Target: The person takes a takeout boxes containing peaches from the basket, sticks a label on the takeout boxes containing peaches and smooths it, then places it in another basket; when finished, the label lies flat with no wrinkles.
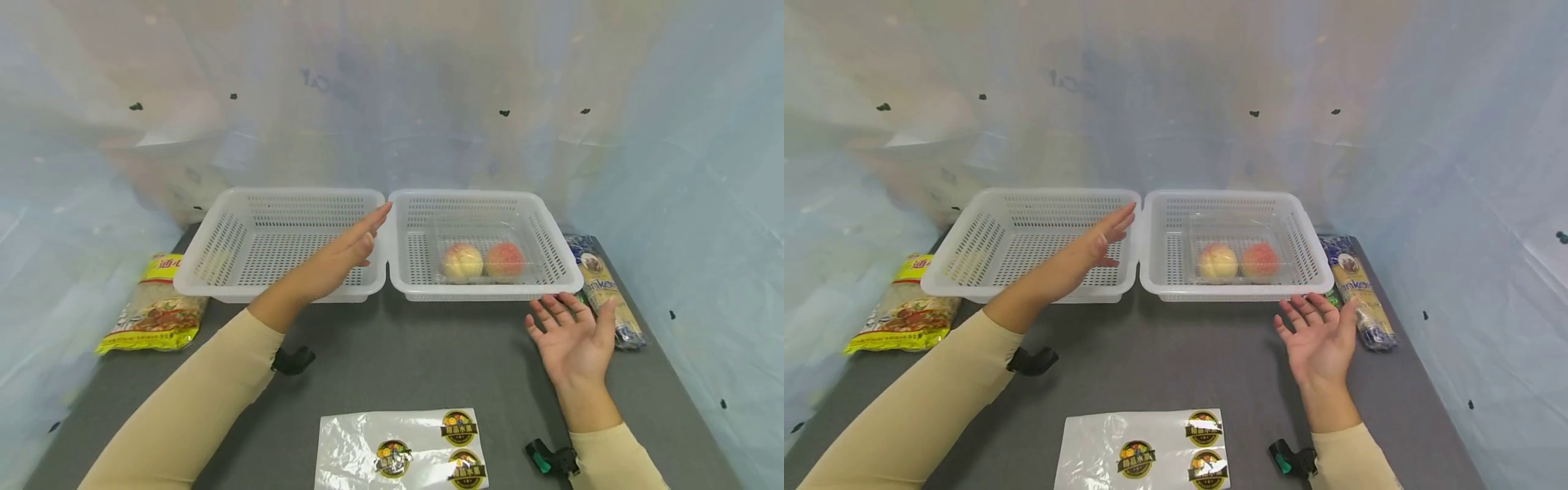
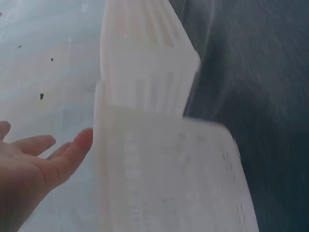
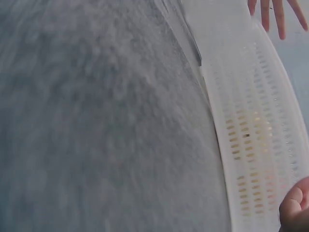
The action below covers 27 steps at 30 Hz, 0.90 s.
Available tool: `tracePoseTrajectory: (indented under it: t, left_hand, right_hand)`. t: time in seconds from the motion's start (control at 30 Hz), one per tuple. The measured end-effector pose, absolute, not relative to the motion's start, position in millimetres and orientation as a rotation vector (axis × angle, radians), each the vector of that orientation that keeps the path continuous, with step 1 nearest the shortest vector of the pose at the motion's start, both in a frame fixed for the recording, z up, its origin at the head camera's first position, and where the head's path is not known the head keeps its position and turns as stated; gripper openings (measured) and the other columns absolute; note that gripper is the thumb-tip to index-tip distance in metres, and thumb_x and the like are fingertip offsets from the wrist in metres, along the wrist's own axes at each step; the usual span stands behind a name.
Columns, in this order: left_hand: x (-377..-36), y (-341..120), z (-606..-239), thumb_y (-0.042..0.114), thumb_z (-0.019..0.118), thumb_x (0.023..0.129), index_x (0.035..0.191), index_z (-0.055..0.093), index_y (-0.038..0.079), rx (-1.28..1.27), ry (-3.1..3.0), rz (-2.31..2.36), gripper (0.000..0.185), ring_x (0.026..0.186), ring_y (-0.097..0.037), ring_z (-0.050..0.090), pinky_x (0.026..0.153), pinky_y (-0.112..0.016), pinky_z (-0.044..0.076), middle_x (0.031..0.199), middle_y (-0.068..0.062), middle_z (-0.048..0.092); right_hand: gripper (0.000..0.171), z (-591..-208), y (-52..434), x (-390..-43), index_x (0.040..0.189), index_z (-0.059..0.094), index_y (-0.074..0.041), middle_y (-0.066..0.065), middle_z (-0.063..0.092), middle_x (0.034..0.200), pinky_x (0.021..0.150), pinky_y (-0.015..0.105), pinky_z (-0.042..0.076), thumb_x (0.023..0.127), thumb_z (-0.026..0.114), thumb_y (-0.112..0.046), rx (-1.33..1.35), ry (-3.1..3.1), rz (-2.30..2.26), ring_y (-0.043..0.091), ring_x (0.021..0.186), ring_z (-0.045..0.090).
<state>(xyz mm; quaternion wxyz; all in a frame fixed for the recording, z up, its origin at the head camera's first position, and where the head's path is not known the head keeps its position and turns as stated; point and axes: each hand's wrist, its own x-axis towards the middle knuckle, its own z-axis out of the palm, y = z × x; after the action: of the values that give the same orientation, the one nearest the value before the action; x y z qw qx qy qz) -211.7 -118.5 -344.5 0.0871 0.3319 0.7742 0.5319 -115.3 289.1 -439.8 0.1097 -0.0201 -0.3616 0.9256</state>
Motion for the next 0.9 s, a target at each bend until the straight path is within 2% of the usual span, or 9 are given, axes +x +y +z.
tracePoseTrajectory:
  t: [0.1, 0.2, 0.3, 0.33, 0.4, 0.5, 0.57, 0.73, 0.9]
  left_hand:
    - [-215.9, -103.4, -346.7, 0.094, 0.037, 0.093, 0.177, 0.013, 0.037, 0.886, 2.205, 1.651, 0.104, 0.16, -0.035, 0.026, 0.108, -0.063, 0.048, 0.179, 0.0, 0.018]
    - [-222.0, -87.0, -349.4, 0.1, 0.042, 0.084, 0.175, 0.013, 0.042, 0.76, 2.094, 1.746, 0.112, 0.159, -0.035, 0.029, 0.109, -0.061, 0.049, 0.179, -0.001, 0.021]
    - [-229.3, -69.4, -351.6, 0.101, 0.046, 0.079, 0.176, 0.013, 0.04, 0.645, 1.984, 1.847, 0.119, 0.159, -0.038, 0.027, 0.111, -0.063, 0.046, 0.179, -0.005, 0.02]
    - [-231.9, -63.7, -352.6, 0.1, 0.047, 0.08, 0.176, 0.012, 0.039, 0.612, 1.954, 1.872, 0.119, 0.16, -0.04, 0.025, 0.112, -0.064, 0.045, 0.179, -0.007, 0.019]
    - [-236.1, -53.3, -354.3, 0.093, 0.043, 0.091, 0.176, 0.009, 0.038, 0.563, 1.909, 1.898, 0.107, 0.161, -0.044, 0.021, 0.114, -0.067, 0.041, 0.18, -0.009, 0.013]
    - [-241.4, -40.1, -356.7, 0.078, 0.035, 0.106, 0.176, 0.004, 0.041, 0.531, 1.876, 1.888, 0.085, 0.162, -0.048, 0.012, 0.114, -0.074, 0.035, 0.182, -0.007, 0.004]
    - [-244.0, -33.4, -359.0, 0.072, 0.031, 0.11, 0.175, 0.003, 0.044, 0.52, 1.882, 1.87, 0.076, 0.162, -0.049, 0.008, 0.113, -0.077, 0.033, 0.182, -0.001, -0.003]
    - [-254.1, -16.1, -368.7, 0.078, 0.03, 0.107, 0.176, 0.002, 0.039, 0.395, 1.896, 1.915, 0.085, 0.161, -0.052, 0.008, 0.111, -0.081, 0.032, 0.182, 0.002, -0.002]
    - [-265.9, -1.4, -377.3, 0.087, 0.034, 0.1, 0.176, 0.01, 0.04, 0.166, 1.773, 2.12, 0.092, 0.16, -0.054, 0.01, 0.113, -0.081, 0.028, 0.181, -0.012, 0.008]
  right_hand:
    - [0.059, -445.1, 284.7, -123.7, 0.139, 0.04, -0.008, 0.018, 0.053, 0.124, 0.089, 0.046, 0.054, 0.11, 0.055, -0.058, -0.224, -0.894, 2.752, 0.033, 0.111, 0.057]
    - [0.048, -447.2, 280.5, -134.9, 0.133, 0.041, -0.012, 0.014, 0.052, 0.122, 0.087, 0.045, 0.054, 0.11, 0.062, -0.048, -0.343, -0.762, 2.764, 0.03, 0.107, 0.057]
    - [0.032, -447.9, 278.0, -146.8, 0.126, 0.045, -0.012, 0.012, 0.055, 0.12, 0.086, 0.044, 0.055, 0.111, 0.066, -0.032, -0.39, -0.627, 2.779, 0.027, 0.102, 0.058]
    - [0.029, -448.1, 276.9, -150.2, 0.127, 0.047, -0.011, 0.012, 0.057, 0.12, 0.085, 0.044, 0.055, 0.111, 0.066, -0.026, -0.39, -0.607, 2.77, 0.027, 0.101, 0.059]
    - [0.027, -449.3, 275.3, -156.1, 0.13, 0.047, -0.01, 0.012, 0.058, 0.12, 0.083, 0.043, 0.055, 0.11, 0.065, -0.015, -0.386, -0.597, 2.74, 0.026, 0.097, 0.061]
    - [0.042, -452.2, 274.1, -161.5, 0.145, 0.04, -0.009, 0.015, 0.055, 0.128, 0.076, 0.039, 0.056, 0.11, 0.062, -0.003, -0.356, -0.671, 2.653, 0.025, 0.092, 0.06]
    - [0.051, -454.4, 274.4, -162.9, 0.148, 0.035, -0.008, 0.018, 0.049, 0.139, 0.071, 0.037, 0.056, 0.107, 0.063, 0.003, -0.342, -0.724, 2.596, 0.024, 0.088, 0.059]
    - [0.053, -455.3, 276.3, -162.8, 0.14, 0.036, -0.009, 0.02, 0.039, 0.155, 0.067, 0.034, 0.058, 0.102, 0.068, 0.011, -0.336, -0.752, 2.547, 0.024, 0.087, 0.06]
    - [0.047, -455.2, 276.9, -162.7, 0.136, 0.038, -0.008, 0.02, 0.038, 0.156, 0.068, 0.033, 0.059, 0.104, 0.065, 0.011, -0.324, -0.794, 2.542, 0.023, 0.089, 0.061]
